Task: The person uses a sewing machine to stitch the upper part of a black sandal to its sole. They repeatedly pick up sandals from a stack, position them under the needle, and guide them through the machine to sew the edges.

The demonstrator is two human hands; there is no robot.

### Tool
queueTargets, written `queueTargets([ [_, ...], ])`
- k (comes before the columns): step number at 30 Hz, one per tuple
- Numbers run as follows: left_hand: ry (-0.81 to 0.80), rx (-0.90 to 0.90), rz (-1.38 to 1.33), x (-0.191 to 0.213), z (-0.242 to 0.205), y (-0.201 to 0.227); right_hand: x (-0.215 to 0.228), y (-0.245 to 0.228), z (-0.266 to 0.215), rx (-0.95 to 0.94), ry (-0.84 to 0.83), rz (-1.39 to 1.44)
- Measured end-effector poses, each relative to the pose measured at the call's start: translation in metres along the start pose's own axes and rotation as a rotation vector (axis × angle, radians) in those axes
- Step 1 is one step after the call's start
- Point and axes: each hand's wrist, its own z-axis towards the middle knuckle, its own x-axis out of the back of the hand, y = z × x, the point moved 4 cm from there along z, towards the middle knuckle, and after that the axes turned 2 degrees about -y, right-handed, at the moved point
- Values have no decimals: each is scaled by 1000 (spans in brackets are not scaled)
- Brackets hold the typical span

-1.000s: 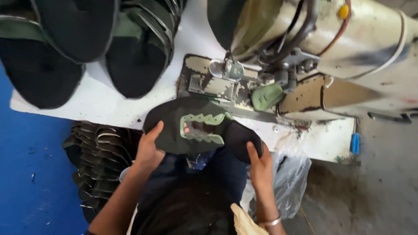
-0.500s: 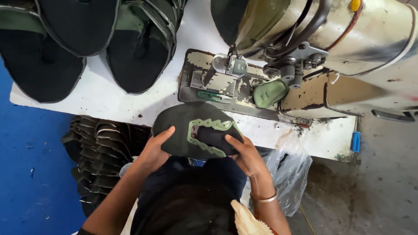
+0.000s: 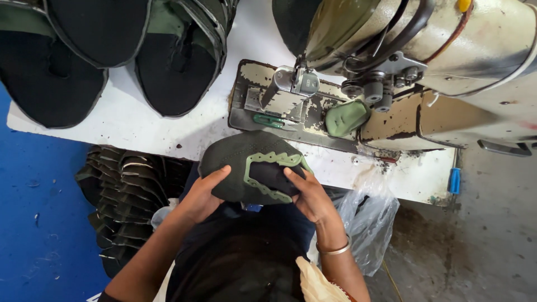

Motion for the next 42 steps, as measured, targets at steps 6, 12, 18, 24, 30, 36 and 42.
queueTargets([
  [6,-6,-38,55,0,0,0,2,6,2,10,-3,19],
  [12,19,-84,89,-5,0,2,15,18,8,-11,78,-34],
  [18,47,-88,66,-5,4,-1,15,17,3,4,96,7],
  [24,50,-123,83,-47,14,17,21,-19,-13,49,215,29],
  [30,-20,-132,78,-87,52,44,76,-61,-2,234,291,-8],
  [36,-4,-289,61,-122,100,88,96,-119,63,231,205,65],
  [42,-24,-417,93,-145,119,116,131,-146,93,416,68,139],
])
